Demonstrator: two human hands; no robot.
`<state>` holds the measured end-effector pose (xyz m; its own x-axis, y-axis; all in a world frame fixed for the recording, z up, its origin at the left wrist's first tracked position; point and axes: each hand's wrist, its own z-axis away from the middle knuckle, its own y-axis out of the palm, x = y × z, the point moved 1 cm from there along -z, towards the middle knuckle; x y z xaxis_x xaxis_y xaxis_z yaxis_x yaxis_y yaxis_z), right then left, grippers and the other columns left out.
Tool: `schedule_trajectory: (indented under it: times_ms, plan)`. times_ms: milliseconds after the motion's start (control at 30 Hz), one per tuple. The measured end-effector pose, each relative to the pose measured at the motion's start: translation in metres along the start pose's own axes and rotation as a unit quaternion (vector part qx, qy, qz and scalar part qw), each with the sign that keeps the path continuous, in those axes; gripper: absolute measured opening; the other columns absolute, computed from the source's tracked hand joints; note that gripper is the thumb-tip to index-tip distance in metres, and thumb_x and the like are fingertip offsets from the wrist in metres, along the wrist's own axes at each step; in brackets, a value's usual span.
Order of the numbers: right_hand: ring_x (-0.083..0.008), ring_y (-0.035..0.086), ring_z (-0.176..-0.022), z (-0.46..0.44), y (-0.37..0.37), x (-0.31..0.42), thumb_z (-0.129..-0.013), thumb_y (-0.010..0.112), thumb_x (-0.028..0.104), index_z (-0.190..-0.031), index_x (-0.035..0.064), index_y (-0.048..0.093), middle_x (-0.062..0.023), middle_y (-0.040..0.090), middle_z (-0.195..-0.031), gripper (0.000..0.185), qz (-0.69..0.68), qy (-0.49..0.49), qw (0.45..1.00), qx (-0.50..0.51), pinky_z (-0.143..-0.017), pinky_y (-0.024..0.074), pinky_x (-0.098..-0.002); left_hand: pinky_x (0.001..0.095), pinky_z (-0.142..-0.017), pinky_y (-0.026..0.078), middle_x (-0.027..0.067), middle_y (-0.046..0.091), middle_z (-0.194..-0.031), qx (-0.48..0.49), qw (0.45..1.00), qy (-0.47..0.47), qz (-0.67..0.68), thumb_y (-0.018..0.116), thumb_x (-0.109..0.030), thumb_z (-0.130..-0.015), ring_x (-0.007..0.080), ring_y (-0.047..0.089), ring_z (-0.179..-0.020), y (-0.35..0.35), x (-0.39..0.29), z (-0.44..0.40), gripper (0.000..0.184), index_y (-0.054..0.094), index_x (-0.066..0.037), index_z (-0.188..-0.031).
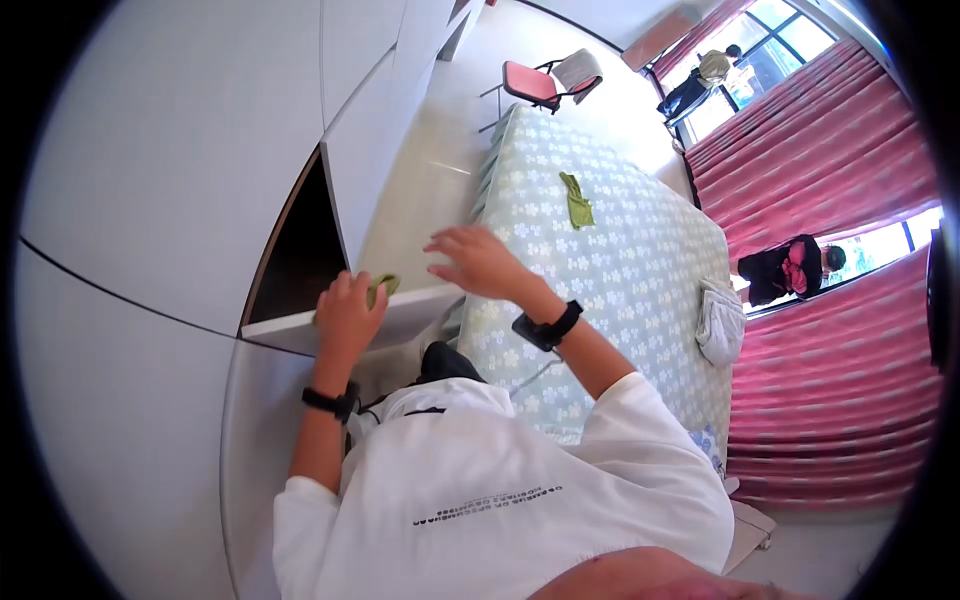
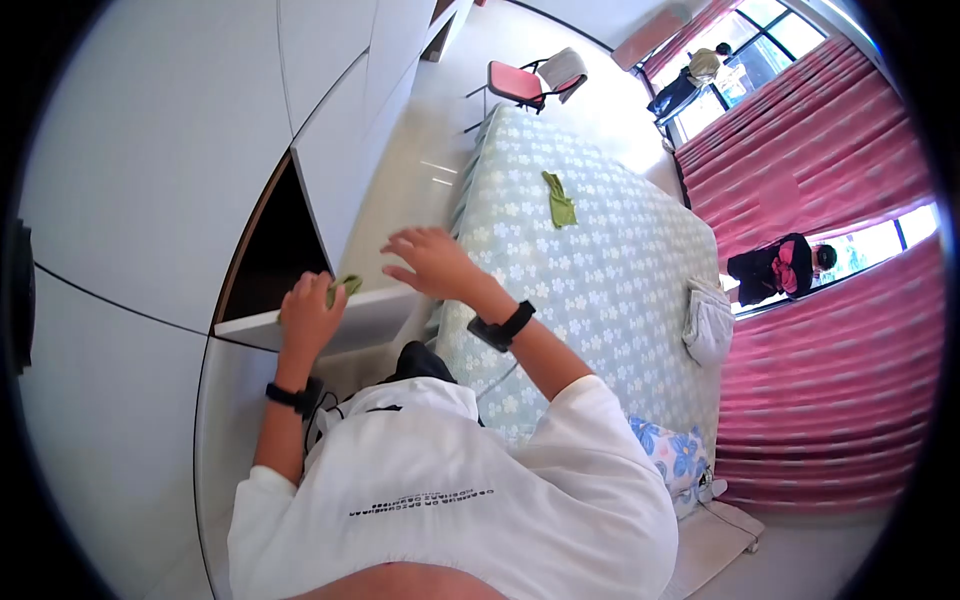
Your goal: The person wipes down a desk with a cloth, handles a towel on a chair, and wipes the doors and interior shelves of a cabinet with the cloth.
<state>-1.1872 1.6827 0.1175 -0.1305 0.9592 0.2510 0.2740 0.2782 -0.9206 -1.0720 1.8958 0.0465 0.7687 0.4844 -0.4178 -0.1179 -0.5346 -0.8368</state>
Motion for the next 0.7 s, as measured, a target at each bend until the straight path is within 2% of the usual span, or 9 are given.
schedule_trajectory:
  times_ms: [133, 167, 200, 267, 400, 467, 600, 667, 700]
  plan:
    - [-0.0374, 0.061, -0.096, 0.051, 0.030, -0.017, -0.099, 0.043, 0.043, -0.110, 0.0086, 0.064, -0.0177, 0.065, -0.102, 0.041, -0.110, 0.127, 0.963, 0.210, -0.084, 0.0479, -0.0458, 0.0452, -0.071, 0.045, 0.0111, 0.057, -0.088, -0.014, 1.000, 0.004, 0.004, 0.060, -0.024, -0.086, 0.0312, 0.059, -0.082, -0.030, 0.020, 0.026, 0.018, 0.060, -0.007, -0.088]
    - [-0.0392, 0.061, -0.092, 0.060, 0.033, -0.007, -0.100, 0.038, 0.044, -0.106, 0.0071, 0.064, -0.0198, 0.065, -0.097, 0.046, -0.142, 0.144, 0.958, 0.202, -0.082, 0.0483, -0.0466, 0.0445, -0.070, 0.044, 0.0098, 0.057, -0.086, -0.026, 1.000, 0.000, 0.002, 0.060, -0.025, -0.085, 0.0302, 0.059, -0.081, -0.033, 0.023, 0.029, 0.017, 0.060, -0.008, -0.087]
    - [-0.0401, 0.061, -0.093, 0.061, 0.030, 0.003, -0.101, 0.035, 0.043, -0.106, 0.0067, 0.064, -0.0200, 0.065, -0.097, 0.047, -0.146, 0.181, 0.937, 0.259, -0.082, 0.0480, -0.0467, 0.0445, -0.070, 0.044, 0.0098, 0.057, -0.086, -0.023, 1.000, 0.000, 0.006, 0.060, -0.025, -0.085, 0.0302, 0.059, -0.081, -0.034, 0.023, 0.029, 0.017, 0.060, -0.008, -0.087]
    - [-0.0410, 0.060, -0.092, 0.077, 0.047, 0.008, -0.102, 0.033, 0.041, -0.108, 0.0063, 0.062, -0.0200, 0.066, -0.098, 0.046, -0.237, 0.200, 0.914, 0.260, -0.082, 0.0478, -0.0464, 0.0446, -0.071, 0.044, 0.0100, 0.059, -0.085, 0.035, 0.999, -0.020, -0.012, 0.059, -0.021, -0.084, 0.0305, 0.059, -0.080, -0.034, 0.024, 0.027, 0.014, 0.061, -0.007, -0.084]
    - [-0.0410, 0.060, -0.092, 0.095, 0.061, 0.019, -0.103, 0.033, 0.038, -0.110, 0.0064, 0.061, -0.0201, 0.066, -0.099, 0.044, -0.198, 0.225, 0.931, 0.208, -0.083, 0.0475, -0.0455, 0.0449, -0.070, 0.044, 0.0110, 0.060, -0.084, 0.060, 0.998, -0.018, -0.020, 0.058, -0.020, -0.084, 0.0309, 0.060, -0.078, -0.013, 0.006, 0.025, 0.014, 0.062, -0.007, -0.082]
    - [-0.0390, 0.061, -0.092, 0.102, 0.067, 0.021, -0.102, 0.035, 0.036, -0.107, 0.0057, 0.062, -0.0192, 0.066, -0.098, 0.041, -0.251, 0.257, 0.925, 0.122, -0.083, 0.0477, -0.0434, 0.0457, -0.067, 0.047, 0.0134, 0.062, -0.081, 0.075, 0.997, 0.005, -0.015, 0.057, -0.023, -0.084, 0.0326, 0.063, -0.073, 0.001, -0.015, 0.024, 0.018, 0.064, -0.006, -0.081]
    - [-0.0366, 0.061, -0.093, 0.099, 0.070, 0.028, -0.101, 0.041, 0.031, -0.112, 0.0054, 0.058, -0.0188, 0.065, -0.102, 0.033, -0.314, 0.262, 0.908, 0.093, -0.083, 0.0477, -0.0419, 0.0463, -0.062, 0.051, 0.0159, 0.063, -0.079, 0.142, 0.990, 0.011, 0.018, 0.054, -0.028, -0.088, 0.0340, 0.065, -0.067, 0.029, -0.057, 0.016, 0.025, 0.064, -0.006, -0.080]
    - [-0.0364, 0.061, -0.094, 0.101, 0.066, 0.032, -0.099, 0.047, 0.029, -0.121, 0.0042, 0.052, -0.0203, 0.062, -0.108, 0.034, -0.343, 0.280, 0.894, 0.070, -0.084, 0.0475, -0.0413, 0.0510, -0.063, 0.052, 0.0187, 0.063, -0.076, 0.206, 0.976, 0.051, 0.047, 0.045, -0.030, -0.095, 0.0389, 0.064, -0.067, 0.032, -0.084, 0.013, 0.033, 0.063, -0.004, -0.086]
    - [-0.0364, 0.061, -0.094, 0.102, 0.065, 0.033, -0.099, 0.047, 0.029, -0.121, 0.0042, 0.052, -0.0203, 0.062, -0.108, 0.034, -0.344, 0.280, 0.894, 0.069, -0.084, 0.0475, -0.0413, 0.0510, -0.063, 0.052, 0.0187, 0.063, -0.076, 0.207, 0.976, 0.052, 0.046, 0.045, -0.030, -0.095, 0.0389, 0.064, -0.067, 0.032, -0.091, 0.011, 0.033, 0.063, -0.004, -0.086]
